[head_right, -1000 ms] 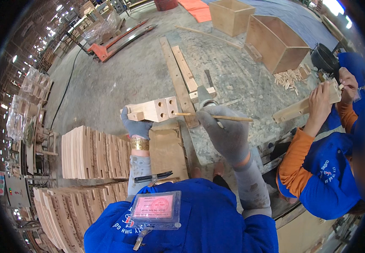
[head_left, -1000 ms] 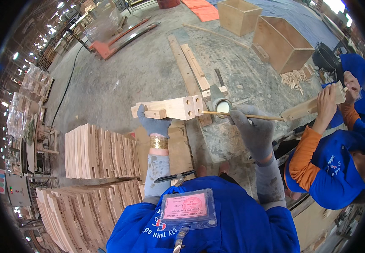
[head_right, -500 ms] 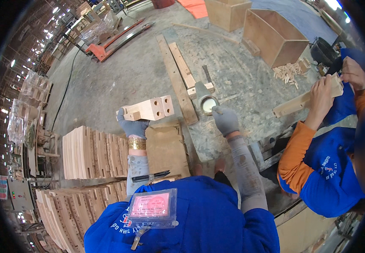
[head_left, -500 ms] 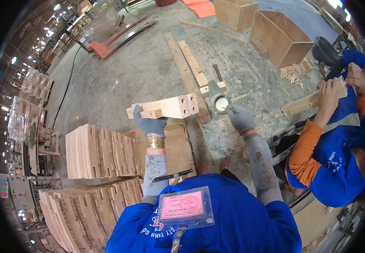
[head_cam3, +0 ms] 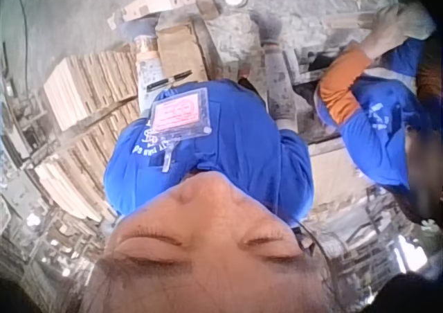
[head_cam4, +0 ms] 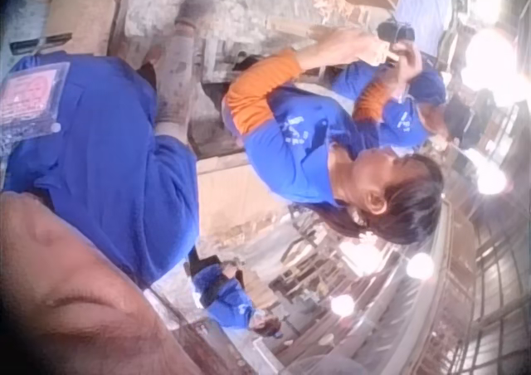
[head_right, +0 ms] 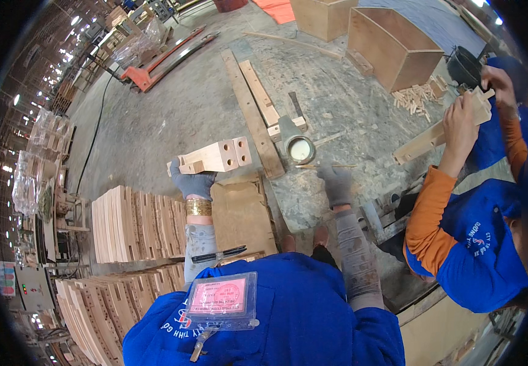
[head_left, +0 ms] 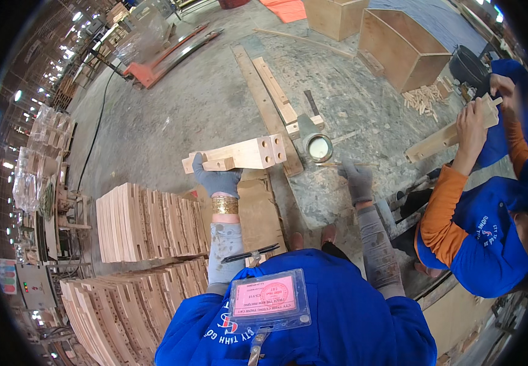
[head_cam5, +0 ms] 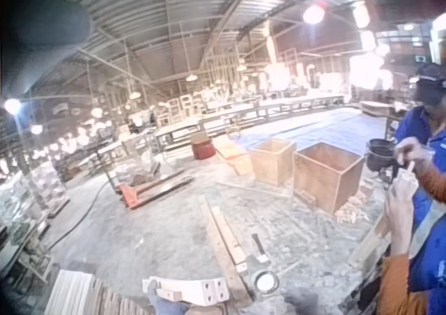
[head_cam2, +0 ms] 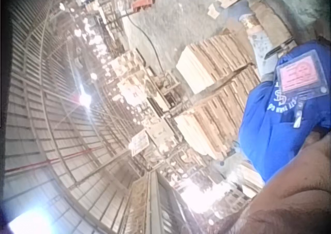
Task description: The person sits on the floor to prepare materials, mixing a substance in a container and pouring it into a larger bucket. They then stand and apply glue to the holes of wooden blocks using a brush, working alongside other workers in a factory setting.
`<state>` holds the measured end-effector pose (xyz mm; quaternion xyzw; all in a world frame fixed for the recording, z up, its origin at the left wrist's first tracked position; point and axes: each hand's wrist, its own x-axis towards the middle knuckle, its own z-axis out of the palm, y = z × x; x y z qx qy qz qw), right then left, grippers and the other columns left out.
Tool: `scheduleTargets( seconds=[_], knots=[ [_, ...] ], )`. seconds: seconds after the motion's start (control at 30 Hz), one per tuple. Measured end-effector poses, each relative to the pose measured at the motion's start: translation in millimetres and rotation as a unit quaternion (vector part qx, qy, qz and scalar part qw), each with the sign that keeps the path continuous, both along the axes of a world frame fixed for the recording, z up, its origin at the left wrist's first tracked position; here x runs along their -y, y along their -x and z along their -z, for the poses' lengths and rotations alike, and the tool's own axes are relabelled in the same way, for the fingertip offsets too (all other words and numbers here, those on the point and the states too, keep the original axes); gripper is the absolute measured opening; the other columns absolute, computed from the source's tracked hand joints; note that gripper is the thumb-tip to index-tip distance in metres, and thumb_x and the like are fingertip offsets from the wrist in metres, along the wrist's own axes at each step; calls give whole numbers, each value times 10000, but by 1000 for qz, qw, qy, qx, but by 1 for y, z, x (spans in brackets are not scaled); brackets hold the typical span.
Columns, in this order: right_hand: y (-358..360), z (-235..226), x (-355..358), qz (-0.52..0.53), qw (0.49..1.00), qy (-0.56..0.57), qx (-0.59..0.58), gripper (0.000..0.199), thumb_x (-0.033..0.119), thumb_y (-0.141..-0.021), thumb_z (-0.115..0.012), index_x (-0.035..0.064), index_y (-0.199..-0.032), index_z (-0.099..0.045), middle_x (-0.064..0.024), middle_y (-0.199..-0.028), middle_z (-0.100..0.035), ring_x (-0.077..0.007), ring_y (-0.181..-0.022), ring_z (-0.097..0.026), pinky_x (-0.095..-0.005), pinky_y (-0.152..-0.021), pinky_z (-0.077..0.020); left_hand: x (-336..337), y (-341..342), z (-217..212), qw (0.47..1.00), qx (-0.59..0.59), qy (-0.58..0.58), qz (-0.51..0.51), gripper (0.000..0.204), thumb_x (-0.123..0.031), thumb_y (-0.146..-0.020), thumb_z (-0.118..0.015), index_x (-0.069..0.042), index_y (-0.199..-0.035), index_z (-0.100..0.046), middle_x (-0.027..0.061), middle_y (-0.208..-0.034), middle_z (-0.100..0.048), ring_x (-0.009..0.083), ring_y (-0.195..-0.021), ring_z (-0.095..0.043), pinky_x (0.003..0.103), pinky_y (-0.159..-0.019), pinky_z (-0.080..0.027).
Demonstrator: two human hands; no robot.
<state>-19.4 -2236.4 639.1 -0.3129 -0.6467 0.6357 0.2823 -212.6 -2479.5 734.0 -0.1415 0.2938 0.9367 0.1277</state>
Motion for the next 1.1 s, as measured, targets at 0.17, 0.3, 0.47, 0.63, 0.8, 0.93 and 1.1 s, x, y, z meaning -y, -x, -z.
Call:
scheduleTargets(
  seconds=[0.17, 0.3, 0.47, 0.63, 0.8, 0.93, 1.1],
  knots=[
    [-9, -45, 0, -12, 993, 104, -51, 246, 196, -820, -587, -40, -784, -641, -98, -694, -653, -149, -622, -627, -251, -590, -505, 1, 1, 7, 1000, 17, 2, -2, 580, -437, -739, -570, -80, -1171, -420, 158, -1135, -468, 367, -1059, -474, 580, -881, -389],
    [-9, -128, 24, 9, 985, 107, -133, 255, 146, -881, -495, -65, -813, -621, -113, -712, -640, -148, -616, -615, -243, -573, -495, 4, 2, 11, 998, 44, -34, 1, 606, -433, -734, -583, -81, -1195, -404, 162, -1150, -456, 369, -1080, -458, 585, -899, -377],
    [-8, -178, 47, -50, 984, -82, -152, 211, 86, -869, -489, -60, -827, -636, -92, -676, -645, -142, -613, -619, -254, -581, -504, 3, 1, 10, 999, 7, -22, 27, 624, -432, -718, -598, -89, -1199, -398, 152, -1151, -455, 362, -1080, -459, 585, -903, -377],
    [-9, -187, 50, -81, 951, -285, -88, 207, 66, -877, -480, -53, -808, -635, -98, -738, -646, -139, -674, -621, -239, -613, -499, -1, -3, 4, 1000, 6, -16, 11, 605, -429, -713, -601, -101, -1184, -410, 136, -1141, -461, 350, -1066, -468, 573, -891, -390],
    [-4, -183, 55, -87, 943, -288, -144, 139, 14, -843, -521, -56, -796, -631, -92, -734, -641, -126, -678, -619, -226, -607, -501, 4, -3, 4, 999, -6, -21, 28, 581, -428, -716, -604, -110, -1166, -421, 133, -1137, -464, 346, -1055, -476, 561, -876, -403],
    [-3, -182, 55, -88, 930, -330, -137, 125, 9, -841, -521, -60, -807, -619, -96, -743, -640, -134, -658, -623, -226, -602, -509, 0, -5, 0, 1000, -4, -15, 26, 578, -432, -717, -605, -115, -1165, -423, 128, -1124, -470, 342, -1049, -480, 548, -873, -409],
    [-6, -192, 51, -60, 899, -428, -71, 139, 20, -849, -492, -65, -833, -600, -107, -733, -640, -155, -634, -633, -233, -579, -510, 4, -3, 3, 1000, -4, -18, 23, 561, -436, -719, -602, -118, -1150, -432, 117, -1100, -479, 332, -1041, -484, 532, -864, -419]
  ],
)
